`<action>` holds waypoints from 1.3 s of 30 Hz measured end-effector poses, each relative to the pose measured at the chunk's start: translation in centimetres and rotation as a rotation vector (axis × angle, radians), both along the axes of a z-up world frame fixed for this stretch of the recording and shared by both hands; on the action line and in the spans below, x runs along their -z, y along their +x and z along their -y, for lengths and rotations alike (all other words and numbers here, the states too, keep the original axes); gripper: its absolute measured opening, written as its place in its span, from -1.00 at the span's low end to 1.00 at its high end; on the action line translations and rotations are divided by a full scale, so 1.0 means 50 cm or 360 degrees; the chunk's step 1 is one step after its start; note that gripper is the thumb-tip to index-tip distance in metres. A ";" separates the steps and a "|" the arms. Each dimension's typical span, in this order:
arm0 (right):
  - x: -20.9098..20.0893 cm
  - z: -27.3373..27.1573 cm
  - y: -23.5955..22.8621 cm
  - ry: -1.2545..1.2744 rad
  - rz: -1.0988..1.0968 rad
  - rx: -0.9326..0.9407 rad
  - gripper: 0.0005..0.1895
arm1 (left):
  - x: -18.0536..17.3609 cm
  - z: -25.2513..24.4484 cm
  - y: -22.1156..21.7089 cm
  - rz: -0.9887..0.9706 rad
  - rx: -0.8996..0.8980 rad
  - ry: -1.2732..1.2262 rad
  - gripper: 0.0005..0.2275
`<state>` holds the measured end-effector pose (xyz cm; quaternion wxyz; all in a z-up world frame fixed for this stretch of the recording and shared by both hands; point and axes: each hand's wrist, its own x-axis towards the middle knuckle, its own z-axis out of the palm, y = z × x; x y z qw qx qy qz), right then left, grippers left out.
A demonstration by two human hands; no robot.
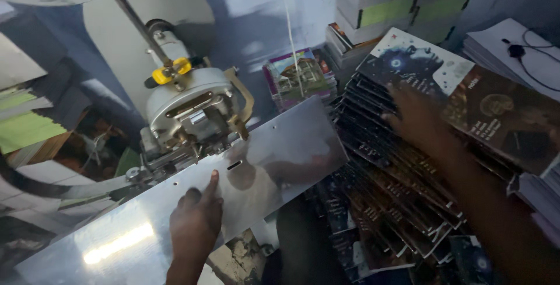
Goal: The person repeatedly picks up a printed booklet, places it into a binding machine, and secures it with a wire. The finished booklets are stacked on the right side of the machine. The process is repeated multiple times throughout the clip.
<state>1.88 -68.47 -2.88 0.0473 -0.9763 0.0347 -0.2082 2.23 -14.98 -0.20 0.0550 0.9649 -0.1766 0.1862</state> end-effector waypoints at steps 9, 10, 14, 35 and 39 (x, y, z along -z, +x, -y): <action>-0.043 -0.248 0.018 0.0062 0.0147 -0.0414 -0.34 | -0.009 -0.004 -0.006 -0.0057 -0.0008 -0.0059 -0.46; -0.037 -0.273 0.030 0.0063 0.0183 -0.0470 -0.35 | -0.011 -0.003 -0.008 -0.0057 -0.0012 -0.0063 -0.45; -0.021 -0.349 0.041 0.0093 0.0217 -0.0671 -0.36 | -0.019 -0.007 -0.018 -0.0117 -0.0030 -0.0090 -0.45; -0.005 -0.731 0.031 0.0388 0.0581 -0.1319 -0.54 | 0.000 -0.142 -0.074 -0.0360 0.0141 -0.1443 -0.90; -0.010 -0.808 0.032 0.0286 0.0541 -0.1388 -0.59 | 0.000 -0.174 -0.090 -0.0342 0.0005 -0.1430 -0.90</action>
